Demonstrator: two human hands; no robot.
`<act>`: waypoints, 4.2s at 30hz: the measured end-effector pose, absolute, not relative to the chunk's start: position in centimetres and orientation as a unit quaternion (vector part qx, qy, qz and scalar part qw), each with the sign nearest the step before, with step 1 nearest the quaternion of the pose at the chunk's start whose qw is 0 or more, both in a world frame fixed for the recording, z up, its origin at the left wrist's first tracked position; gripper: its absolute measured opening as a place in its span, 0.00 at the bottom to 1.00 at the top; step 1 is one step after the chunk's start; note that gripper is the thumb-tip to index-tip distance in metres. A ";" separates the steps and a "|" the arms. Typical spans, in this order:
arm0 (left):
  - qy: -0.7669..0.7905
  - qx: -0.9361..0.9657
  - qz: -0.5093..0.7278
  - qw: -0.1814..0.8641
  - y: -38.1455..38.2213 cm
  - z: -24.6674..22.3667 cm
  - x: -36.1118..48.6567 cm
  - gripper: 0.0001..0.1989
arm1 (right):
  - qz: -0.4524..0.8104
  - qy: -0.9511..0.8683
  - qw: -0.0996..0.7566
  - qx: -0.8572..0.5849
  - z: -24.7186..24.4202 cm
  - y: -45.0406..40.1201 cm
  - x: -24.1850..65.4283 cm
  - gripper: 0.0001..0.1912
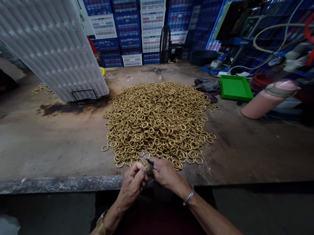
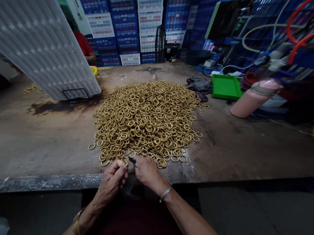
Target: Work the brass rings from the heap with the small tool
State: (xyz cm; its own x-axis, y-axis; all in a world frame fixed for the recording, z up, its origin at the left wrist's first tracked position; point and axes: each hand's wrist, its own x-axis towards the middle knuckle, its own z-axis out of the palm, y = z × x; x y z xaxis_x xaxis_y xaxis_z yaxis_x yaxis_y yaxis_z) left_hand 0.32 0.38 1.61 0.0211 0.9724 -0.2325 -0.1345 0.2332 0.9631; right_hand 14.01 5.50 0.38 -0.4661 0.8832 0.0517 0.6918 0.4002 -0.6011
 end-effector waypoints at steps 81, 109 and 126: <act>0.541 0.391 0.510 0.543 0.3 1.2 0.3 0.14 | 0.215 -0.837 0.157 -0.478 1.1 4.0 13.0 0.07; 0.360 0.054 0.546 0.754 -1.3 0.7 -2.4 0.14 | 0.097 -0.807 0.054 -0.580 0.9 8.1 9.2 0.07; 0.545 0.313 0.511 0.586 1.1 1.7 -0.4 0.19 | 0.149 -0.825 0.222 -0.498 1.3 6.1 13.4 0.06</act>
State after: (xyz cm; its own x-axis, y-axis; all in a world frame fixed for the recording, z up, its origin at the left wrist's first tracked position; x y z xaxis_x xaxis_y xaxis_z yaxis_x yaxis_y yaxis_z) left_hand -0.43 1.10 1.72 -0.1165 0.9402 -0.3200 -0.2575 0.2826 0.9240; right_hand 13.42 6.12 1.31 -0.4061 0.8877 0.2169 0.7553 0.4597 -0.4672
